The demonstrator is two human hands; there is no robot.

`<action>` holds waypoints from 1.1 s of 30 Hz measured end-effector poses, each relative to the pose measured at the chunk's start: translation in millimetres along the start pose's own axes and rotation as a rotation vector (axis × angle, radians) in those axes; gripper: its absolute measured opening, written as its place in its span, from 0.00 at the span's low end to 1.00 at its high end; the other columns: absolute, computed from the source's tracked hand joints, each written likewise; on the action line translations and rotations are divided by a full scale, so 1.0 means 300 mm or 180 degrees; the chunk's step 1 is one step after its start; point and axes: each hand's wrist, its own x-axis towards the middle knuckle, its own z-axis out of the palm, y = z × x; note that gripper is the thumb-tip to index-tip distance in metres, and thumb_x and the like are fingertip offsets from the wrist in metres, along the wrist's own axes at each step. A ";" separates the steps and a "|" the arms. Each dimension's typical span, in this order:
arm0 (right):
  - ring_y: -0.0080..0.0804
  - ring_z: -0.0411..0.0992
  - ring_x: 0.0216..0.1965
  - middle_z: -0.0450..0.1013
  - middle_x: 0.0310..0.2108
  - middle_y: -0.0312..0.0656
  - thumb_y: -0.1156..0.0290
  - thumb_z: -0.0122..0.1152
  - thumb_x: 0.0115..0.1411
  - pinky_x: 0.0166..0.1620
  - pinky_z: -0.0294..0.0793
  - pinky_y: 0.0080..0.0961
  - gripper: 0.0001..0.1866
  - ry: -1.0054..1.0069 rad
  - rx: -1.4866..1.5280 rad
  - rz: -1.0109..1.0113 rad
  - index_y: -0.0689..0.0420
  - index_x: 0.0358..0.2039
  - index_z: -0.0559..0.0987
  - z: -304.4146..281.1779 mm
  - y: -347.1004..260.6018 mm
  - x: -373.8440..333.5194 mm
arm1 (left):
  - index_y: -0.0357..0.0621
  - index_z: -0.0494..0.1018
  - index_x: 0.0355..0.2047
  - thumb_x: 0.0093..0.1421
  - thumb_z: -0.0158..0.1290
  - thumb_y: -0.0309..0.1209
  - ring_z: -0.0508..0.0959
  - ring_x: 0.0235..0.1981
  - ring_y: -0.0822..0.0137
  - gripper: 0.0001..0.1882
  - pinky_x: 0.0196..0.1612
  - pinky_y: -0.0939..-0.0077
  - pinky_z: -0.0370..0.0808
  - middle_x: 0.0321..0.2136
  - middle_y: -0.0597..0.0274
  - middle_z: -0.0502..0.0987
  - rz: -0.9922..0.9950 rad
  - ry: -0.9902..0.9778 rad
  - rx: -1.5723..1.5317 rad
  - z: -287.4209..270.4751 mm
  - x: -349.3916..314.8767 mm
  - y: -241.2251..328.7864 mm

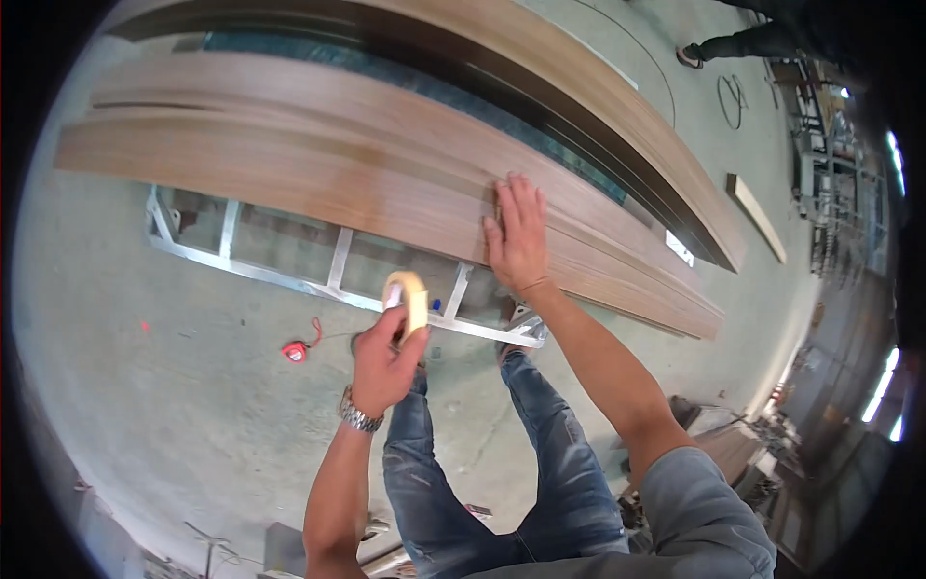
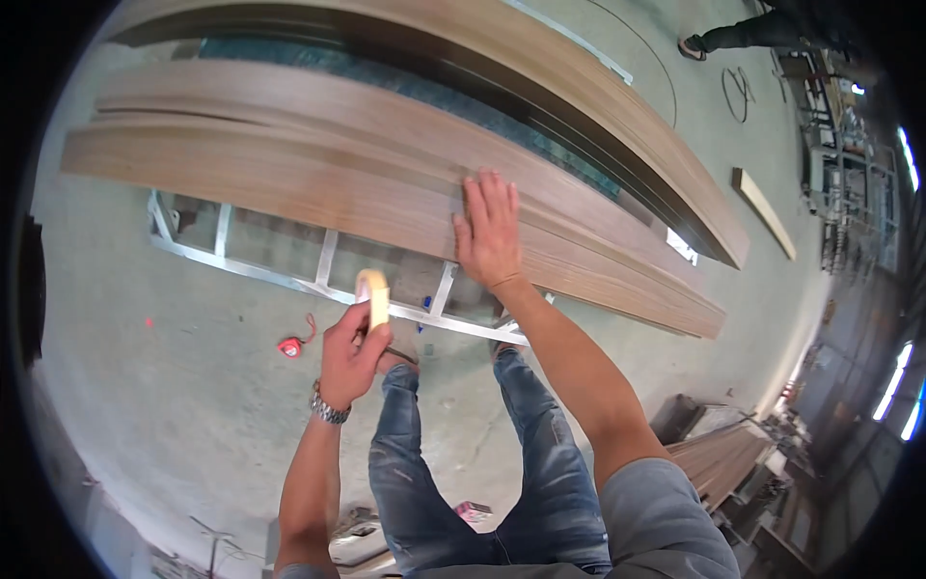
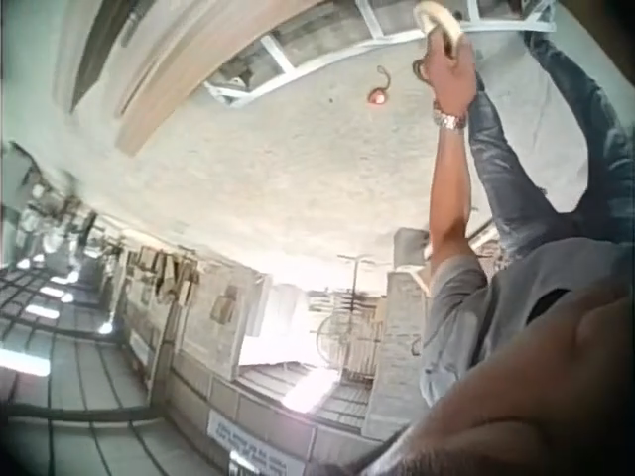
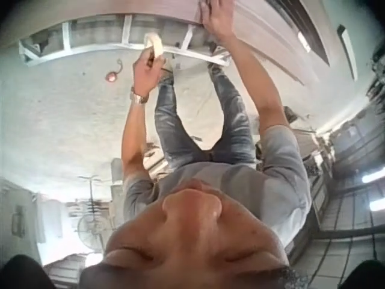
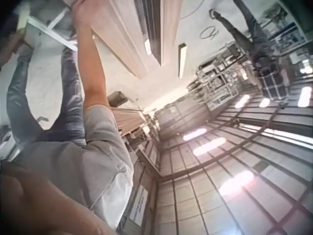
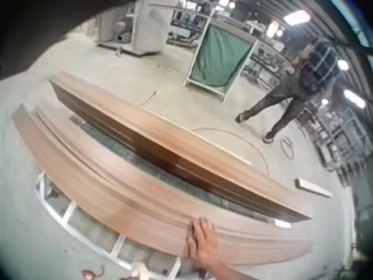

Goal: Applying labels and marking wooden panels on an assembly rack.

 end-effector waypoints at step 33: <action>0.22 0.72 0.36 0.77 0.41 0.37 0.79 0.64 0.60 0.39 0.72 0.21 0.02 0.0086 0.4053 0.3128 0.60 0.31 0.79 -0.118 -0.264 -0.053 | 0.39 0.80 0.29 0.58 0.62 0.39 0.78 0.24 0.46 0.14 0.31 0.58 0.74 0.22 0.46 0.78 0.0343 -0.1569 0.2691 -0.039 0.413 0.452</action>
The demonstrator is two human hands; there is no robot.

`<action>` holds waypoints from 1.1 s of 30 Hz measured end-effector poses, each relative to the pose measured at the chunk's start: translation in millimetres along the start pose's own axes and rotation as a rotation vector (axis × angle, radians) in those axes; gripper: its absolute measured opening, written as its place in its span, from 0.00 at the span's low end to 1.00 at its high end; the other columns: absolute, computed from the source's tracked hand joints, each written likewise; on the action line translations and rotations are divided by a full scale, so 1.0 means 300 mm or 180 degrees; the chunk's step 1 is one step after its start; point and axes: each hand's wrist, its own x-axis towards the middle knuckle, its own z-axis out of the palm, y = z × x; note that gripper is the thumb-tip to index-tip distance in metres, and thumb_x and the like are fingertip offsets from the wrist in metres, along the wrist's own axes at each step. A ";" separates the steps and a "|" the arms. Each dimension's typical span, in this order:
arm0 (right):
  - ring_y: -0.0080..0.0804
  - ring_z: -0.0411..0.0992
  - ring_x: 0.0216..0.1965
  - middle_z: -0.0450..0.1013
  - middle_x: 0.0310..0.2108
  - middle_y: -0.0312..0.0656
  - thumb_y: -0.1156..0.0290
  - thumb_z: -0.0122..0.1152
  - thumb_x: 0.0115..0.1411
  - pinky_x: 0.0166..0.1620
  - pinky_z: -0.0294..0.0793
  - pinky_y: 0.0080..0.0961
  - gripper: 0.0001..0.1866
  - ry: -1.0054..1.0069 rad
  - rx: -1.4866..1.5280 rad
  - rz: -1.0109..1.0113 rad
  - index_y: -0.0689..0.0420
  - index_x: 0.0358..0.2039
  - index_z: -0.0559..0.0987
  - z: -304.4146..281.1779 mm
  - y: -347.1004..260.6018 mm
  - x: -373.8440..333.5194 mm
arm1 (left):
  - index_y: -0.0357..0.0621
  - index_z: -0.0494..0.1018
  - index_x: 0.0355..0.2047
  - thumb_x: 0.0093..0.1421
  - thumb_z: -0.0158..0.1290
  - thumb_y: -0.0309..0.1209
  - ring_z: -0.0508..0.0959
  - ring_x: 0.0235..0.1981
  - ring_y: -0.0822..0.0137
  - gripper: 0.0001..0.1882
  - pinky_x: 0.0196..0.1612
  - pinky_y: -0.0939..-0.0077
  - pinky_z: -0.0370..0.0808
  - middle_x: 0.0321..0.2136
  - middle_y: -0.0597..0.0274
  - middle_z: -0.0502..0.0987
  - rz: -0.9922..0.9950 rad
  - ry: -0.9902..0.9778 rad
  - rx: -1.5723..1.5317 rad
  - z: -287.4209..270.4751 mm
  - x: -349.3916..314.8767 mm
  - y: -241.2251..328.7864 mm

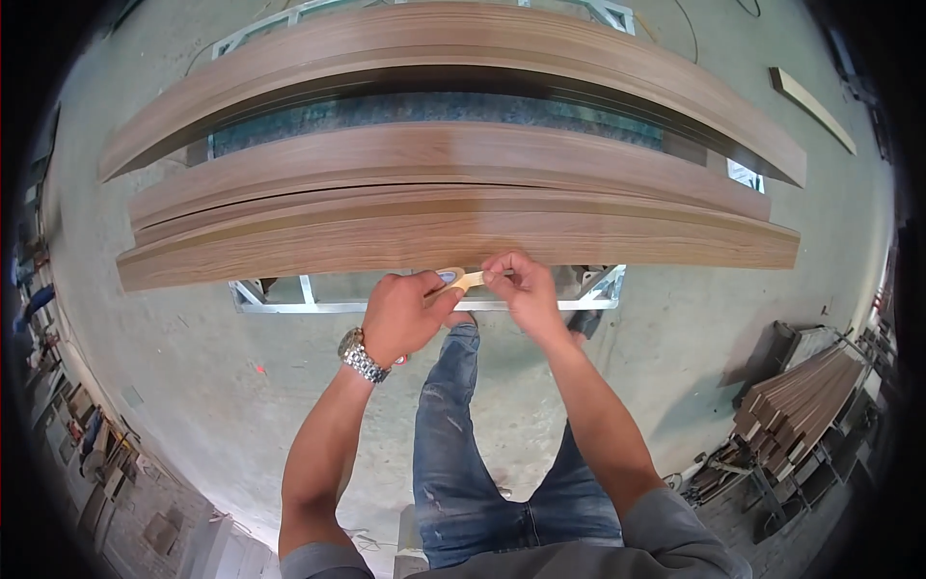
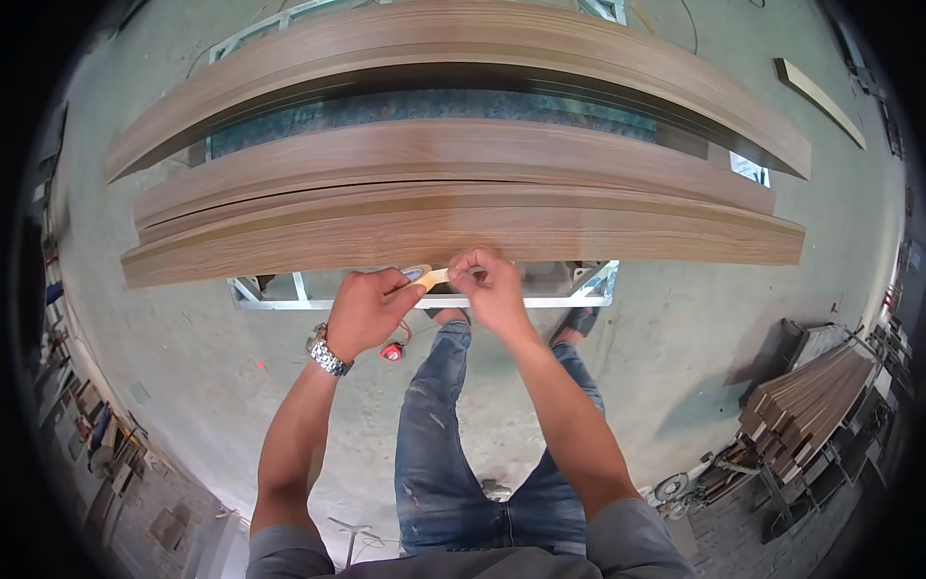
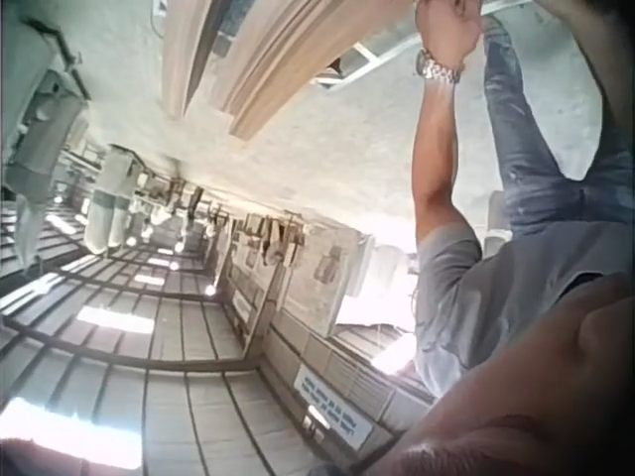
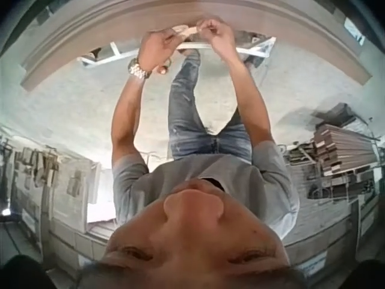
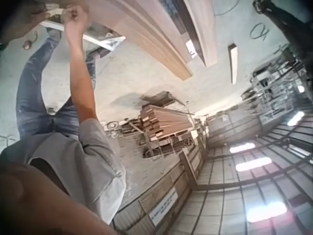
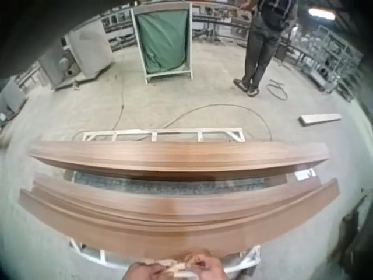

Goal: Applying labels and marking wooden panels on an assembly rack.

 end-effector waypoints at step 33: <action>0.52 0.69 0.48 0.74 0.42 0.48 0.73 0.63 0.54 0.50 0.66 0.49 0.17 0.2386 -0.2183 -0.0771 0.58 0.45 0.74 -0.059 0.077 0.070 | 0.40 0.82 0.37 0.57 0.52 0.33 0.84 0.42 0.48 0.13 0.45 0.58 0.81 0.37 0.44 0.83 -0.1095 -0.0017 0.2194 0.192 0.375 0.223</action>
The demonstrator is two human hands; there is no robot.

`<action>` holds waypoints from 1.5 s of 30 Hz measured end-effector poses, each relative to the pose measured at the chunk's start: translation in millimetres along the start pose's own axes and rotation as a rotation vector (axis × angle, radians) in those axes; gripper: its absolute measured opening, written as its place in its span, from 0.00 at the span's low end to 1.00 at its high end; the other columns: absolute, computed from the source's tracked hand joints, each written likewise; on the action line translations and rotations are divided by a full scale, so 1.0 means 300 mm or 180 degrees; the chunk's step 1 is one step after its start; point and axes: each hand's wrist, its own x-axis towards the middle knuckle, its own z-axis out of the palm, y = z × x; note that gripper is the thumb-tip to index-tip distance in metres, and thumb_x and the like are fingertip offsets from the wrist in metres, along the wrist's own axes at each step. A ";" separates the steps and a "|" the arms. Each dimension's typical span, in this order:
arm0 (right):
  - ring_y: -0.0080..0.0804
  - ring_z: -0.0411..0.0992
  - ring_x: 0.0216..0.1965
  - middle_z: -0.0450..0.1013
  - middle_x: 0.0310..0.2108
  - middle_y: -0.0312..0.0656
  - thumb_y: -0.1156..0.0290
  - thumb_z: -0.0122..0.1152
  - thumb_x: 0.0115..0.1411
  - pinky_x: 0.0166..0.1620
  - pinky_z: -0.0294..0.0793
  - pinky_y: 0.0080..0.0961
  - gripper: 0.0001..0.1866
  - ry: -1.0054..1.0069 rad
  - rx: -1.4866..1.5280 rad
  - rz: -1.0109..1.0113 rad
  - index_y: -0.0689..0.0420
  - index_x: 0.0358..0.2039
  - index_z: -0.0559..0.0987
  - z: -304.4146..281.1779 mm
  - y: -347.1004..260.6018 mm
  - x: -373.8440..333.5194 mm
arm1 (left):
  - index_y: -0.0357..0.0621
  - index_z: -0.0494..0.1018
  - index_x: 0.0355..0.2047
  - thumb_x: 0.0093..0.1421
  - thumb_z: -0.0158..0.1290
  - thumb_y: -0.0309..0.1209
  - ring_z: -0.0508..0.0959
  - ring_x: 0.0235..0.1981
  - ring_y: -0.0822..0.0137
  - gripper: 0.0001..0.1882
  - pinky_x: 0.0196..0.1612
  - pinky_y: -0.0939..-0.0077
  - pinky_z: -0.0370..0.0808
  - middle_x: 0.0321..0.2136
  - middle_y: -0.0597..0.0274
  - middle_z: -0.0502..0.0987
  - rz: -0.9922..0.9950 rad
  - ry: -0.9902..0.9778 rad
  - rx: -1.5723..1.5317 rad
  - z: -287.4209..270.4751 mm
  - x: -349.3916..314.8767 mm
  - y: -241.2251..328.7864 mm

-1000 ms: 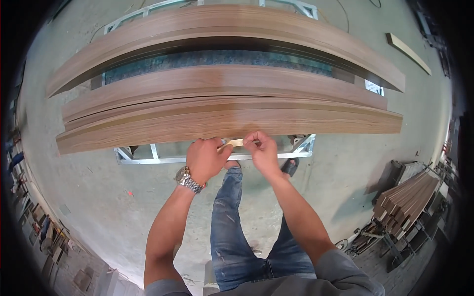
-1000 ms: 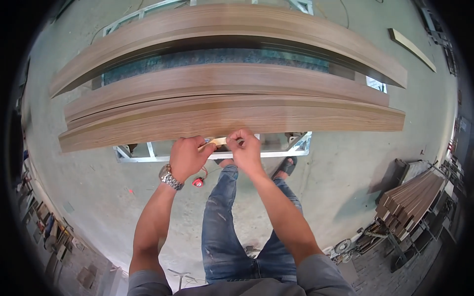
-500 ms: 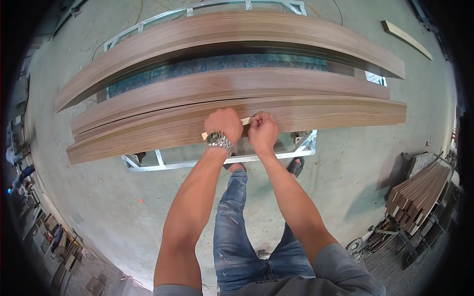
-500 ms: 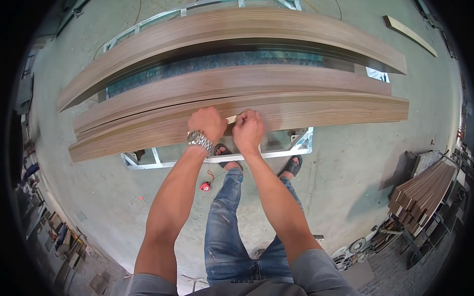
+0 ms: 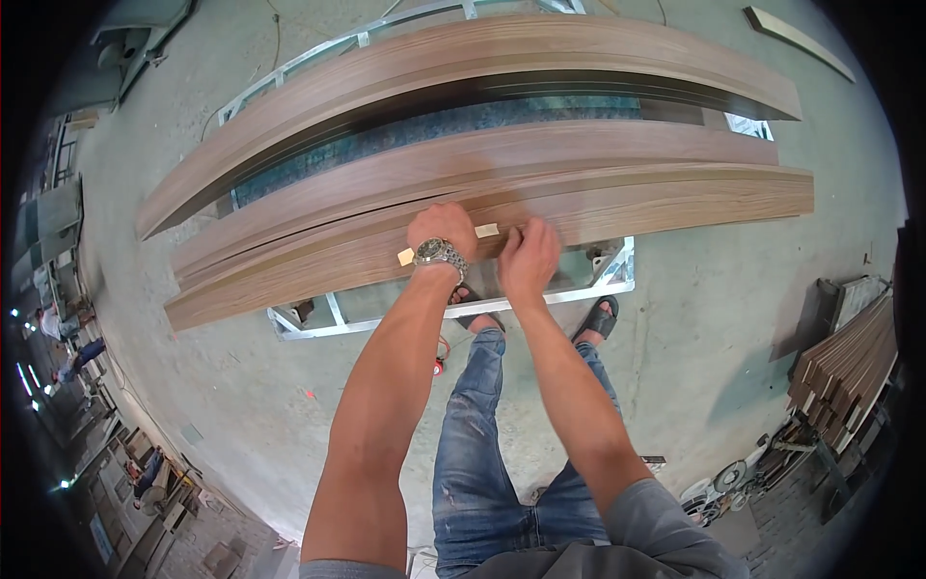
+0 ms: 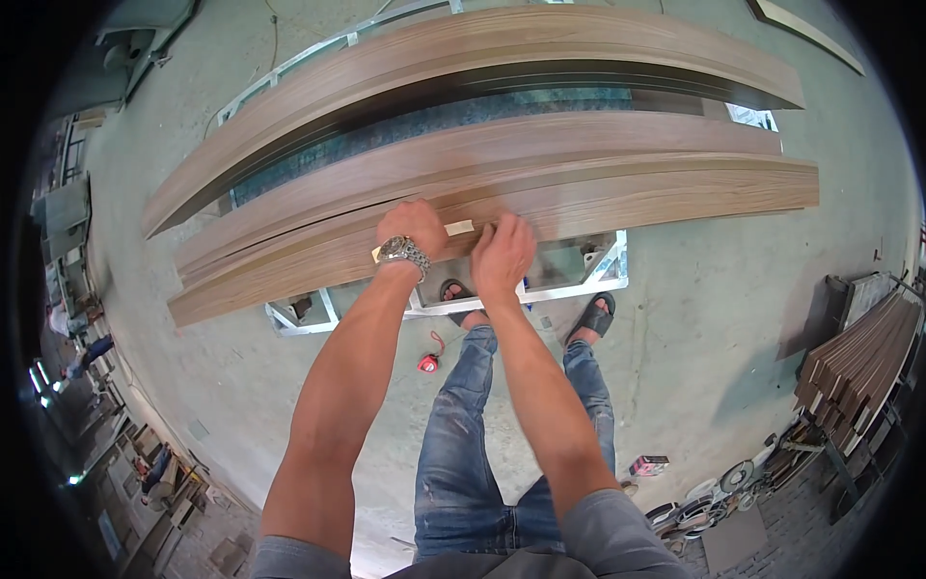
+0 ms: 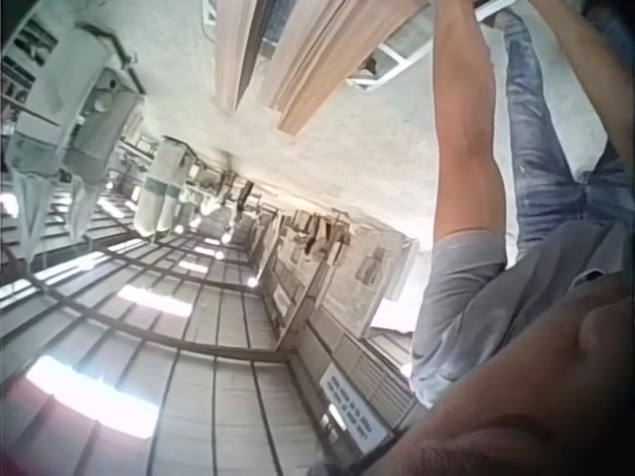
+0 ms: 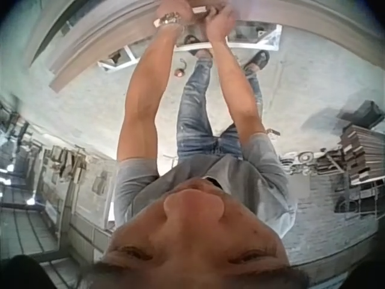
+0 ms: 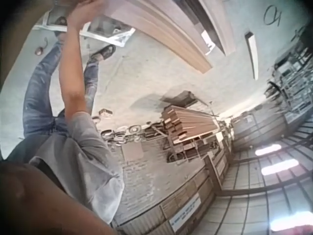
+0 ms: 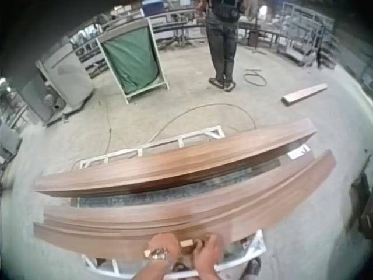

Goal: Applying labels and marking wooden panels on an assembly rack.

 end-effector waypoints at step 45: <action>0.37 0.35 0.76 0.44 0.76 0.33 0.51 0.46 0.67 0.75 0.28 0.50 0.36 -0.2294 -0.0978 -0.2699 0.51 0.72 0.56 -0.429 0.332 0.368 | 0.39 0.72 0.19 0.71 0.47 0.47 0.68 0.10 0.68 0.28 0.14 0.69 0.66 0.08 0.59 0.68 -0.1690 0.1496 -0.1708 0.240 -0.719 -0.115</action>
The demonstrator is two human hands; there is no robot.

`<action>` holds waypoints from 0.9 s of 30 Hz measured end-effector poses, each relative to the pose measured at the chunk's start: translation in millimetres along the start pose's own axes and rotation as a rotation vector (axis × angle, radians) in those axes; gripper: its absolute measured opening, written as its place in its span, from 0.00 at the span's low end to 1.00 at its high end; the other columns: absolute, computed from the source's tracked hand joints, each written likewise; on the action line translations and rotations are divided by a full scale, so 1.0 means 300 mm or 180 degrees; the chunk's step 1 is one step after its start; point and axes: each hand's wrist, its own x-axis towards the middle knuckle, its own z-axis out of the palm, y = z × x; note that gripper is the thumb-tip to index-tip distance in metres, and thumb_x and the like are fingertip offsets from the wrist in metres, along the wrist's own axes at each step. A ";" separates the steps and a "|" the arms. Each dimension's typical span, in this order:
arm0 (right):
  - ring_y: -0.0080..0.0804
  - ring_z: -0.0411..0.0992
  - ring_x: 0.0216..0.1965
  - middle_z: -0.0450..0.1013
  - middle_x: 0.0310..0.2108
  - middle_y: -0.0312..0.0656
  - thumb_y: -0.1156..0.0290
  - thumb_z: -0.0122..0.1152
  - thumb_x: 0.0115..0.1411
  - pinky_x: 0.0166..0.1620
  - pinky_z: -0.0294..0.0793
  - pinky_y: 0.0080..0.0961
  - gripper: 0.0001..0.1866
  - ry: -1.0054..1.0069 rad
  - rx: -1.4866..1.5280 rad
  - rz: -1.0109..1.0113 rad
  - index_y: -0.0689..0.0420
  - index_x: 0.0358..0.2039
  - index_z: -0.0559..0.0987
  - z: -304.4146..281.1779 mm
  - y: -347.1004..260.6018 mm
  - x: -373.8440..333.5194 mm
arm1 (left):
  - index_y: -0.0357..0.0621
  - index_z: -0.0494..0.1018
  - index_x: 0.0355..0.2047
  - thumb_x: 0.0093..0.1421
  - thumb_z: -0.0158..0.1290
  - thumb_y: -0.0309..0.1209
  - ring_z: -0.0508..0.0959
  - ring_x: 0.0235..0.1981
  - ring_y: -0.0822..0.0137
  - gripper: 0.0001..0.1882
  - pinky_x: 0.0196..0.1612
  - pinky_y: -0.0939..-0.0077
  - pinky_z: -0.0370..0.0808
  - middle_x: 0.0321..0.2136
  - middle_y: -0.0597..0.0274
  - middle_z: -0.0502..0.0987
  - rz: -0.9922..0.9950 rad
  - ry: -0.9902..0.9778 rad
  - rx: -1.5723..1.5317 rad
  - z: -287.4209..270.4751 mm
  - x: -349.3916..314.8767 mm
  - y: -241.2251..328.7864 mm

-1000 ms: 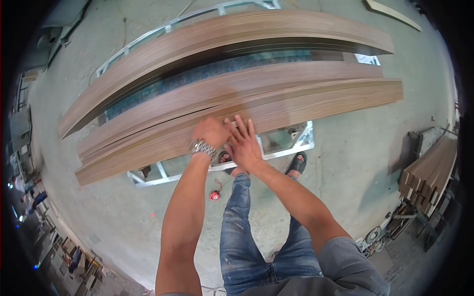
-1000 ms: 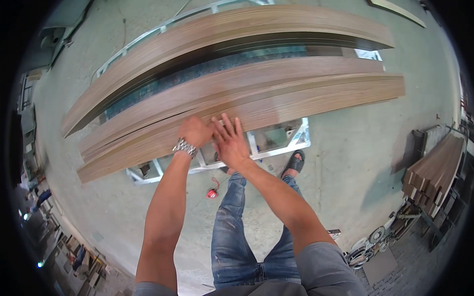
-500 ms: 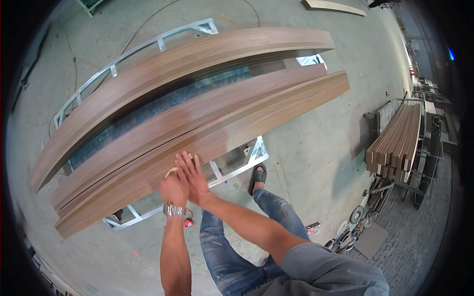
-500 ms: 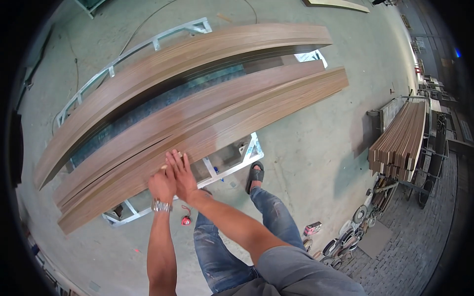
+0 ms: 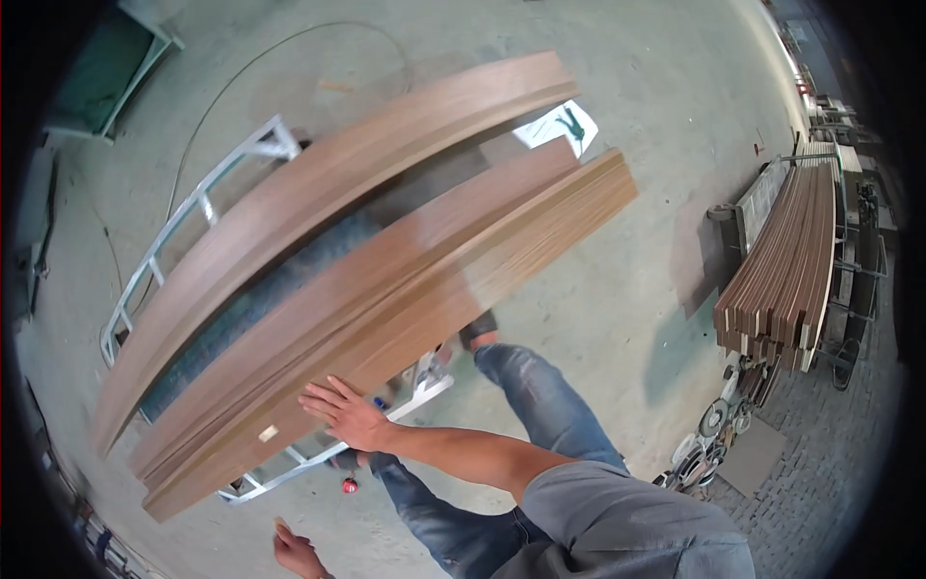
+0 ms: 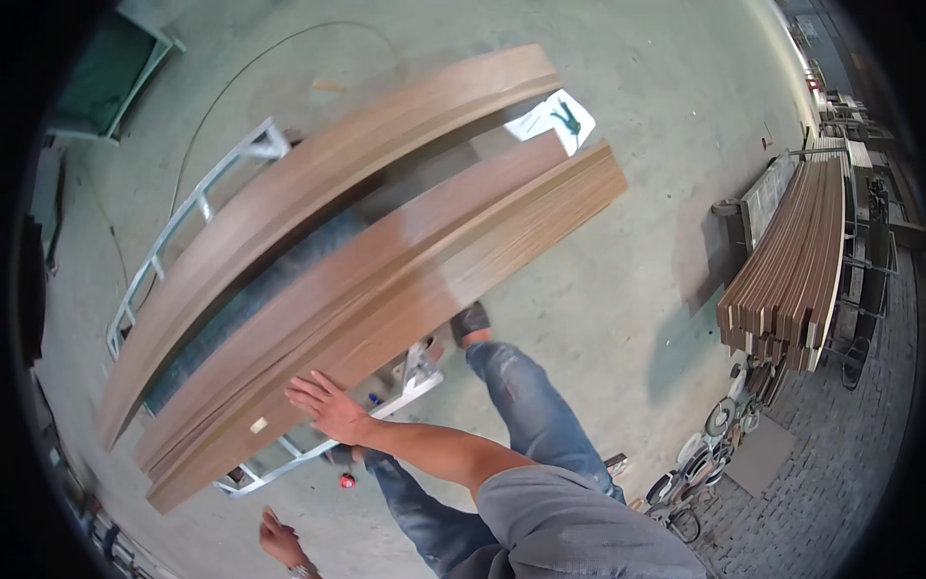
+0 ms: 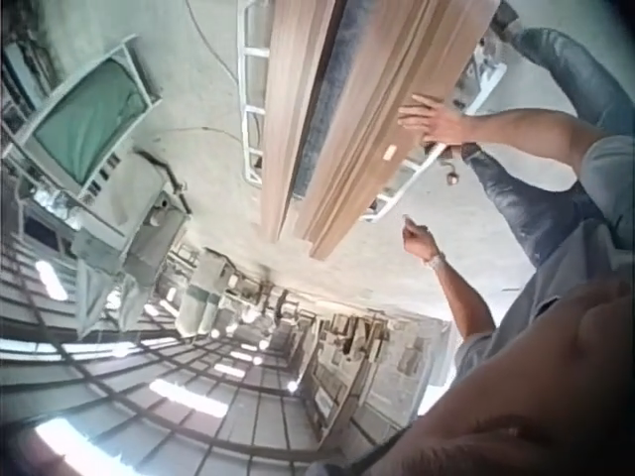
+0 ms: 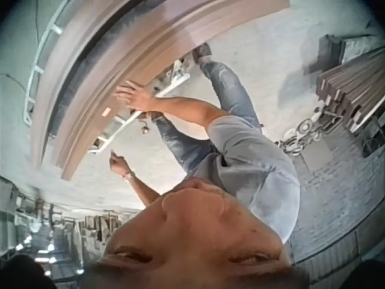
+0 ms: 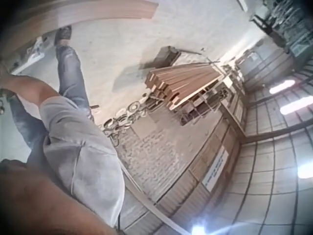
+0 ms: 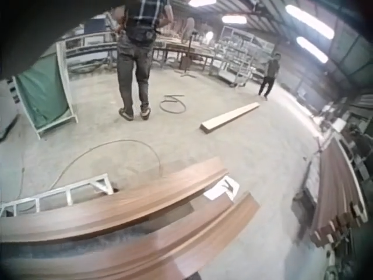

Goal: Applying labels and marking wooden panels on an assembly rack.

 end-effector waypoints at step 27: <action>0.52 0.79 0.42 0.81 0.40 0.50 0.59 0.57 0.61 0.49 0.77 0.42 0.19 -0.0087 0.0919 0.2246 0.54 0.49 0.81 -0.943 1.850 -1.675 | 0.32 0.73 0.42 0.54 0.63 0.43 0.71 0.52 0.41 0.26 0.56 0.49 0.68 0.45 0.40 0.74 0.1672 0.0217 0.0352 1.345 -0.935 1.722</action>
